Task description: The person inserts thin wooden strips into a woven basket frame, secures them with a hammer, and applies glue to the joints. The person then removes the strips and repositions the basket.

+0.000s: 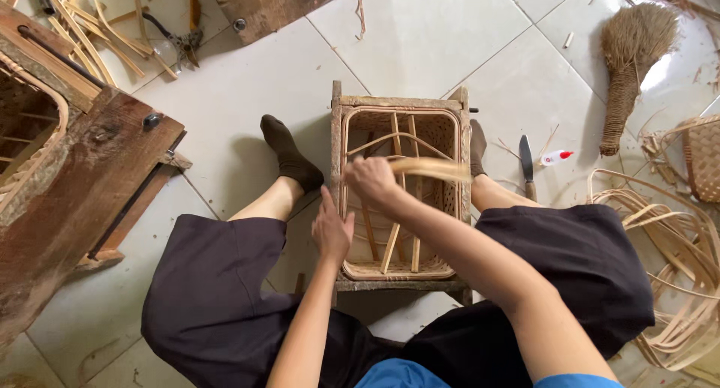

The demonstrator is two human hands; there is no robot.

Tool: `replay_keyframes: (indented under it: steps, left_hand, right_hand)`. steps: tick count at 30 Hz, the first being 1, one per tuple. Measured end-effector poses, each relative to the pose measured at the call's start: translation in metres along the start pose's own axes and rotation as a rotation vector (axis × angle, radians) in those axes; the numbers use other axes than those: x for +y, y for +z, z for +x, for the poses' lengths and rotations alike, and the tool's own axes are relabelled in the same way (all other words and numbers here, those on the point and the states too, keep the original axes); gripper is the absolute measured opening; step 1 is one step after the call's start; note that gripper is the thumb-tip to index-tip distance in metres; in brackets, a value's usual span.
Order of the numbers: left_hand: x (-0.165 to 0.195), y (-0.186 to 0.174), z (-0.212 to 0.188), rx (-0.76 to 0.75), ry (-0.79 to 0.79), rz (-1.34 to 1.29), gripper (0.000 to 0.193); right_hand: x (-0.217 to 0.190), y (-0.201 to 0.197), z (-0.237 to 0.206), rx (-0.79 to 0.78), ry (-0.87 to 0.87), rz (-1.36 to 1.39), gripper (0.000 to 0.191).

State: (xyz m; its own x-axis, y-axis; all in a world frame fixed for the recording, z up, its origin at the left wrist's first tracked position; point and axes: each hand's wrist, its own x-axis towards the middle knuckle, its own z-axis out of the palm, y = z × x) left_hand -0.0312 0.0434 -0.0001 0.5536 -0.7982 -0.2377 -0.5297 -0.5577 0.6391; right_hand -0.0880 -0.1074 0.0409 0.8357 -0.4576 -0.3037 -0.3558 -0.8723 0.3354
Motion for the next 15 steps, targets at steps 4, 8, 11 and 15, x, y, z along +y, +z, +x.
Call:
replay_keyframes:
  steps: [4, 8, 11, 15]
  left_hand:
    - [0.016, 0.011, 0.038, 0.16, -0.079, -0.007, 0.068]
    - [0.017, 0.012, 0.041, 0.156, -0.112, 0.066, 0.059]
    - [0.016, 0.007, 0.039, 0.178, -0.078, 0.055, 0.066]
    - [0.017, 0.005, 0.045, 0.245, -0.027, 0.022, 0.065]
  right_hand:
    - [0.038, -0.005, 0.012, 0.021, -0.121, 0.21, 0.028]
    - [0.046, -0.004, 0.023, 0.03, -0.461, 0.267, 0.021]
    - [0.035, 0.005, 0.032, -0.236, -0.24, 0.209, 0.028]
    - [0.03, 0.021, 0.04, -0.042, -0.149, 0.286, 0.025]
